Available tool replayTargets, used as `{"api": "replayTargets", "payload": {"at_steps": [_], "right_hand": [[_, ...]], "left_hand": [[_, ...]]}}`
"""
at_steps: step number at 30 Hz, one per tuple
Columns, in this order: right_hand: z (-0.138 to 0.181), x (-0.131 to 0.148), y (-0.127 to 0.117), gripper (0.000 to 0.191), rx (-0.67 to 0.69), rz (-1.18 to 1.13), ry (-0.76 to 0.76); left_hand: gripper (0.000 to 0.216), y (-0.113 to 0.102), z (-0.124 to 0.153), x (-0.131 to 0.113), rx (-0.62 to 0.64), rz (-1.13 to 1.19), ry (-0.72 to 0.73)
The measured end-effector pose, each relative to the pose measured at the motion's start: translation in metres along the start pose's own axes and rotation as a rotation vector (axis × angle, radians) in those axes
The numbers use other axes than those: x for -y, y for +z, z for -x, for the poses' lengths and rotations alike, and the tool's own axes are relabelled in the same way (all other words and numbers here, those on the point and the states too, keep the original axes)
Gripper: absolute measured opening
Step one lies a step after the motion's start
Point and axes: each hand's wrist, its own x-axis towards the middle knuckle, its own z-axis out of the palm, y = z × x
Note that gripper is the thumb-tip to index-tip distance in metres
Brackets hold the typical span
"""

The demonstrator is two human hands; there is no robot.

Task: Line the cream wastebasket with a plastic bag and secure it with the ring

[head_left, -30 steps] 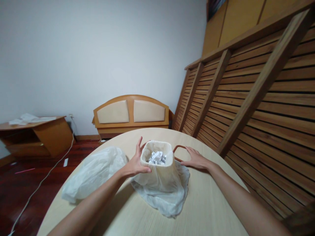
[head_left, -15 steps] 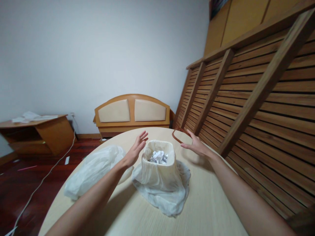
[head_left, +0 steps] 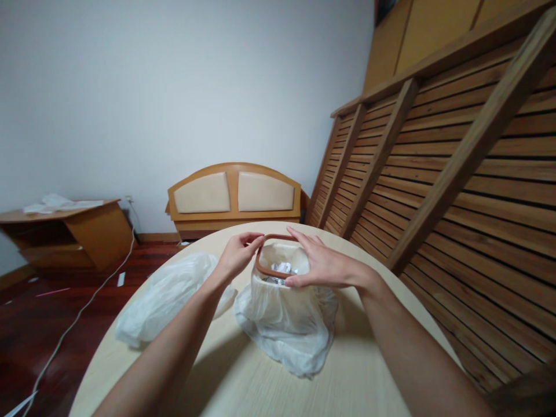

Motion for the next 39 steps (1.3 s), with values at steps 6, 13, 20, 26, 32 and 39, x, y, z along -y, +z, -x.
{"api": "replayTargets", "payload": {"at_steps": [6, 13, 20, 26, 32, 39], "right_hand": [[0.001, 0.006, 0.005, 0.122, 0.028, 0.058, 0.003], [-0.001, 0.005, 0.007, 0.122, 0.054, 0.049, 0.019], [-0.001, 0.005, 0.008, 0.121, 0.059, 0.015, -0.004], [-0.001, -0.006, 0.014, 0.127, 0.09, 0.037, 0.005], [0.0, -0.004, 0.015, 0.127, 0.081, 0.066, 0.049], [-0.001, -0.006, 0.018, 0.126, 0.058, 0.059, 0.027]], "left_hand": [[0.046, -0.003, -0.004, 0.014, 0.017, -0.151, 0.022], [0.042, -0.001, -0.004, 0.018, 0.027, -0.182, 0.021], [0.043, 0.003, -0.002, 0.013, 0.035, -0.177, 0.021], [0.042, 0.005, -0.002, 0.016, 0.012, -0.171, 0.03], [0.044, 0.004, -0.001, 0.014, 0.045, -0.159, 0.021], [0.041, 0.006, 0.0, 0.016, 0.047, -0.166, 0.035]]}}
